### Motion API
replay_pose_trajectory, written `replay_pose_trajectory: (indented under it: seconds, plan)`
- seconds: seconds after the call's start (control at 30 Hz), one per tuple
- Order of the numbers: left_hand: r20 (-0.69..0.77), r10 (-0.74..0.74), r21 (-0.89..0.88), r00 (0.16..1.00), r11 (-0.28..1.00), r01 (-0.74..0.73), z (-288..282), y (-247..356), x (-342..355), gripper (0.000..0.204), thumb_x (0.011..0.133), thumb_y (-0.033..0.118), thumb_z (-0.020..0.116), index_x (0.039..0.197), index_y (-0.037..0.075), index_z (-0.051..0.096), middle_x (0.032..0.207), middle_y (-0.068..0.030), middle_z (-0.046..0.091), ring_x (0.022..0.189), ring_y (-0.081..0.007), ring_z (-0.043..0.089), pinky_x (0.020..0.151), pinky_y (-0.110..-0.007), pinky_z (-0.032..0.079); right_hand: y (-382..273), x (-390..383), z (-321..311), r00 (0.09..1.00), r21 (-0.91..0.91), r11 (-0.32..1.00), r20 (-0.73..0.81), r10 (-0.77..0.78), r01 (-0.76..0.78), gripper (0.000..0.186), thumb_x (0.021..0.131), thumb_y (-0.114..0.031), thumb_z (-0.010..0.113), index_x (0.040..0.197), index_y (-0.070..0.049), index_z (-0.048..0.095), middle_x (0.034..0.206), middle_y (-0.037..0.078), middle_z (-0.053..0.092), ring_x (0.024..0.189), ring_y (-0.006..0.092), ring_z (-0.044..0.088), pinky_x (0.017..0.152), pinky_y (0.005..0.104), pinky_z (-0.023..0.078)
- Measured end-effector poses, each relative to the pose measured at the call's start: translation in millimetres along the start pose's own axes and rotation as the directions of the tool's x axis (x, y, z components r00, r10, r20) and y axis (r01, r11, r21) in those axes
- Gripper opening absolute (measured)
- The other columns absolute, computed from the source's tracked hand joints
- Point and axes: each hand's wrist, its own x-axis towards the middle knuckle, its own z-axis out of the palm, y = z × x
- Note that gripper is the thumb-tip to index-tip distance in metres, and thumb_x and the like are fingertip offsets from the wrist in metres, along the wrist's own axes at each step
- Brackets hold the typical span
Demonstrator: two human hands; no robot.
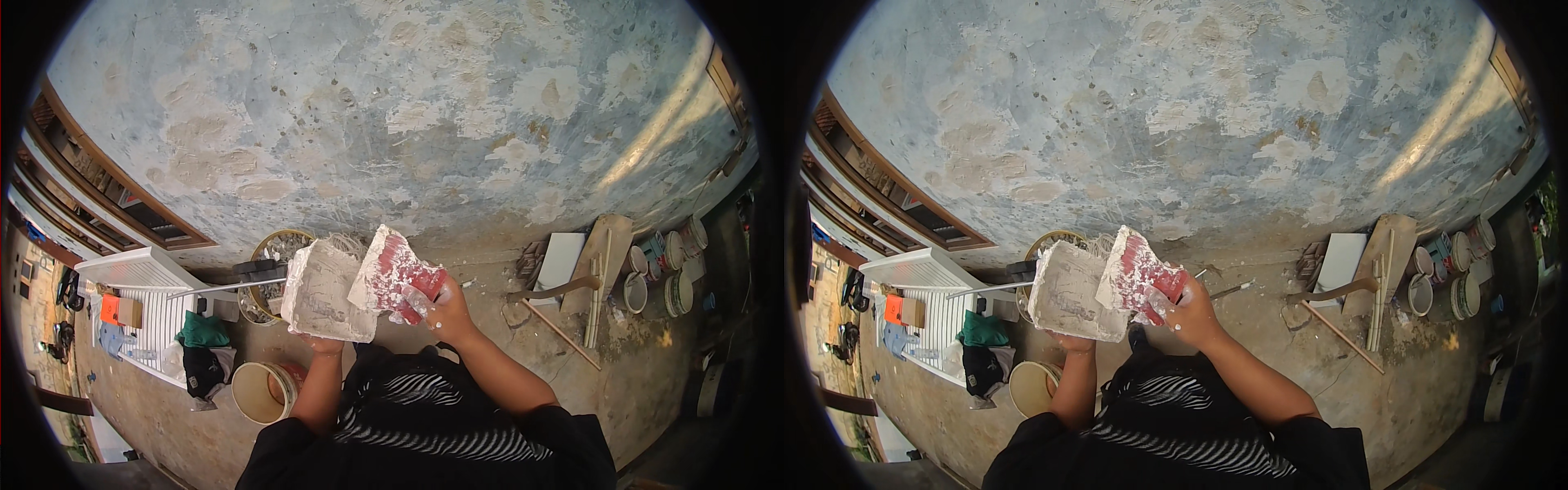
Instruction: Applying putty to repair cracks on an outdoor house wall using a scraper.
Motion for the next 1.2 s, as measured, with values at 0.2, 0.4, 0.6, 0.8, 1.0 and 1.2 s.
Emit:
replay_pose_trajectory:
  seconds: [0.2, 0.4, 0.6, 0.8, 1.0, 1.2]
  plan:
    - [0.001, 0.016, 0.124, 1.0, 0.992, -0.016, 9.1, -11.1, 7.8, 0.083, 0.082, 0.06, 0.046, 0.141, 0.009, 0.016, 0.144, -0.0149, 0.023, 0.13, -0.0314, 0.03, 0.105, -0.048, 0.029, -10.3, -10.6, 5.5, 0.973, 0.052, 0.99, 0.199, 0.116, -0.129, 0.021, 0.088, -0.004, 0.052, 0.108, 0.0, 0.054, 0.091, 0.002, 0.061, 0.079, 0.0067, 0.055, 0.068, 0.0235, 0.047]
    - [0.088, 0.082, 0.416, 0.993, 0.902, -0.112, 10.5, -4.0, 2.8, 0.087, 0.081, 0.063, 0.044, 0.141, 0.007, 0.016, 0.142, -0.0157, 0.026, 0.129, -0.0314, 0.032, 0.105, -0.047, 0.029, -9.7, -11.9, 0.0, 0.997, -0.044, 0.999, 0.077, -0.022, 0.026, 0.018, 0.087, -0.004, 0.051, 0.104, 0.001, 0.055, 0.086, 0.002, 0.061, 0.07, 0.0061, 0.054, 0.061, 0.0231, 0.045]
    - [0.174, 0.111, 0.664, 0.978, 0.721, -0.2, 22.2, -17.0, 18.6, 0.091, 0.079, 0.066, 0.042, 0.141, 0.004, 0.016, 0.14, -0.0164, 0.028, 0.128, -0.0313, 0.033, 0.105, -0.045, 0.029, 7.5, -16.2, 5.5, 0.988, 0.019, 0.991, 0.093, 0.127, -0.129, 0.022, 0.087, -0.001, 0.051, 0.108, 0.0, 0.054, 0.089, 0.005, 0.061, 0.076, 0.0102, 0.059, 0.057, 0.0247, 0.049]
    - [0.247, 0.112, 0.845, 0.963, 0.461, -0.27, 27.1, -19.6, 17.6, 0.095, 0.078, 0.069, 0.04, 0.141, 0.002, 0.016, 0.139, -0.0171, 0.031, 0.127, -0.0312, 0.035, 0.105, -0.044, 0.029, -11.5, -15.3, 17.9, 0.967, 0.324, 0.918, -0.03, 0.252, -0.229, 0.022, 0.087, 0.002, 0.052, 0.109, 0.002, 0.054, 0.099, 0.006, 0.061, 0.088, 0.0107, 0.058, 0.076, 0.0257, 0.048]
    - [-0.028, -0.062, 0.273, 0.998, 0.96, 0.068, 52.8, -17.8, 5.0, 0.089, 0.081, 0.067, 0.039, 0.141, 0.005, 0.015, 0.142, -0.0143, 0.027, 0.129, -0.0302, 0.031, 0.107, -0.045, 0.026, -17.3, -16.4, 16.9, 0.997, -0.135, 0.99, 0.065, -0.042, 0.05, 0.019, 0.086, -0.001, 0.054, 0.104, 0.003, 0.057, 0.096, 0.006, 0.063, 0.086, 0.0099, 0.058, 0.076, 0.0268, 0.047]
    - [-0.082, -0.15, 0.117, 0.985, 0.98, 0.159, 47.9, -20.5, -0.1, 0.083, 0.085, 0.068, 0.029, 0.142, 0.009, 0.016, 0.144, -0.0125, 0.024, 0.131, -0.0315, 0.027, 0.108, -0.046, 0.025, -11.0, -13.0, 12.5, 0.989, -0.148, 0.98, -0.081, 0.123, -0.134, 0.016, 0.084, -0.003, 0.056, 0.099, 0.002, 0.06, 0.09, 0.004, 0.064, 0.079, 0.009, 0.057, 0.071, 0.0266, 0.047]
